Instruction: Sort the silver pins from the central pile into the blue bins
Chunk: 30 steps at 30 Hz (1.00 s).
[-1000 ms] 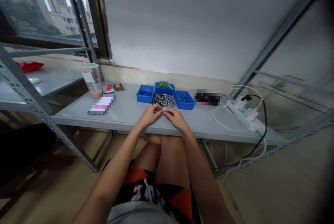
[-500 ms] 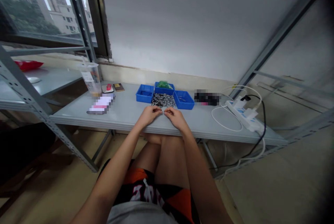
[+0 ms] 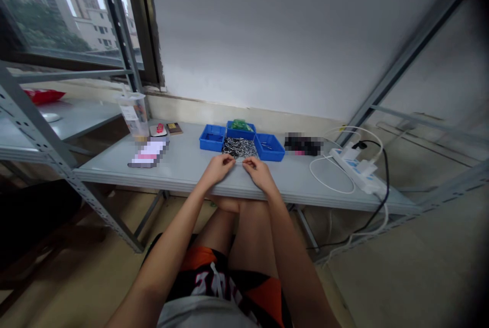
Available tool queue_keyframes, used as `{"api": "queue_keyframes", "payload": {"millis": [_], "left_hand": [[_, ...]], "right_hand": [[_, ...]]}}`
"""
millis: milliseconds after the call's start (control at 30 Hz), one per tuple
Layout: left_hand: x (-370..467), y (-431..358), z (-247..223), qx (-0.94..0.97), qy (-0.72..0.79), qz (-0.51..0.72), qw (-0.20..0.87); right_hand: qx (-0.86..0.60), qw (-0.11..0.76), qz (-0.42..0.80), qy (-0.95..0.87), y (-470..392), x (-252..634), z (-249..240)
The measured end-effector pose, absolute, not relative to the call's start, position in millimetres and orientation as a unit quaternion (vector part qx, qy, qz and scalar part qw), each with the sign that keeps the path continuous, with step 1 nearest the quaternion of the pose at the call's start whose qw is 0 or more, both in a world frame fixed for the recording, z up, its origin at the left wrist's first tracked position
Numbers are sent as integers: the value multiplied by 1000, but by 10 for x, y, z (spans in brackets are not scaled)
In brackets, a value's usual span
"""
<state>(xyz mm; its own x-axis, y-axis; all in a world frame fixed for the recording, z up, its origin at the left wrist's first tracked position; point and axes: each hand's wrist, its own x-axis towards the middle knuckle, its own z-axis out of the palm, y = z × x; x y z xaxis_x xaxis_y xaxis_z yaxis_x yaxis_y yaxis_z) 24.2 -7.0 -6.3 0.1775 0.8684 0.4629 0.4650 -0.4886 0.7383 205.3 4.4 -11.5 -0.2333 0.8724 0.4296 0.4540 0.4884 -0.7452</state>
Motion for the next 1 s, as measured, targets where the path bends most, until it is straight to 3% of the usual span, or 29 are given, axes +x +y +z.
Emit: {"api": "queue_keyframes", "payload": {"millis": [300, 700, 1000], "left_hand": [[250, -71, -83, 732, 442, 465, 230], [260, -75, -35, 759, 467, 407, 199], [262, -27, -85, 760, 440, 417, 232]], "right_hand": [[-444, 397, 197, -778, 39, 2025, -110], [-435, 463, 249, -731, 24, 2073, -98], [-431, 479, 289, -708, 45, 2066, -115]]}}
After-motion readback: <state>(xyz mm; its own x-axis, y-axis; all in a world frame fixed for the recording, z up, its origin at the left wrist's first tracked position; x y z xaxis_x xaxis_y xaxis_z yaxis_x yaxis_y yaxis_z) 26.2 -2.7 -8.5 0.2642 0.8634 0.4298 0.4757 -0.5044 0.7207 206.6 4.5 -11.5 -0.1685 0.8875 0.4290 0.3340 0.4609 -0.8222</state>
